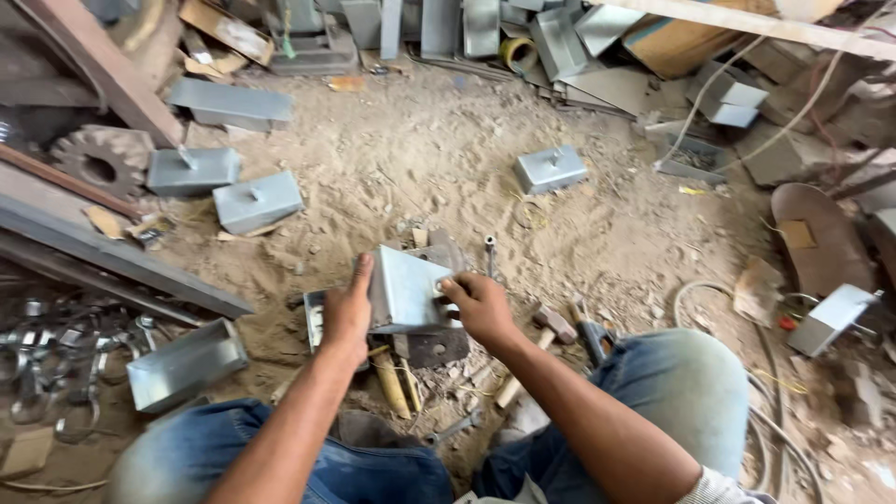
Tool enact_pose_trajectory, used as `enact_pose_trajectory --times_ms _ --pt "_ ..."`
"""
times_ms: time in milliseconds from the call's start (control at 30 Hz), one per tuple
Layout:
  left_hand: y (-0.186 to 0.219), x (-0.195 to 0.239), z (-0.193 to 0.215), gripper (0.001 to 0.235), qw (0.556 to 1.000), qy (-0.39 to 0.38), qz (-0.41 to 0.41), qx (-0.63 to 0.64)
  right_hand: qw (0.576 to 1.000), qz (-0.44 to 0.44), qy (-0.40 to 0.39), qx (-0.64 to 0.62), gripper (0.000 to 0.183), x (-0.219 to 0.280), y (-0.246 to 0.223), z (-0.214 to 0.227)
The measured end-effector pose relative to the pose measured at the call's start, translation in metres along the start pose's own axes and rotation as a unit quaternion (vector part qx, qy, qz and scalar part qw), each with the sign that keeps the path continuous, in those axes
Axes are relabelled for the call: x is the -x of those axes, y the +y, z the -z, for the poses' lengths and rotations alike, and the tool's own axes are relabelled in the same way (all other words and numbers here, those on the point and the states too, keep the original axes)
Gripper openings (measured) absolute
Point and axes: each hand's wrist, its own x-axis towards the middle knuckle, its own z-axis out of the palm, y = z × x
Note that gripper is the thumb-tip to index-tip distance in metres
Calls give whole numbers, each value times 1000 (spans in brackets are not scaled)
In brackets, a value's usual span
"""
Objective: The person spot welds a metal hinge to a small metal box, then uses a hammer and a rod to drive a pin through the hinge components to assemble the lid.
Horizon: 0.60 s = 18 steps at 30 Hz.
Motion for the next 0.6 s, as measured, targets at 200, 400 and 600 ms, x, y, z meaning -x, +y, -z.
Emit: enact_pose_trajectory --times_ms 200,400,600 --pt "19 -6 23 78 999 19 -22 17 999 -27 4 44 33 -14 -16 -21" --pt "-9 -22 12 83 999 -35 4 9 975 120 93 159 40 4 -20 17" --pt "20 -12 19 76 999 -34 19 1 970 142 91 176 31 13 -26 33"
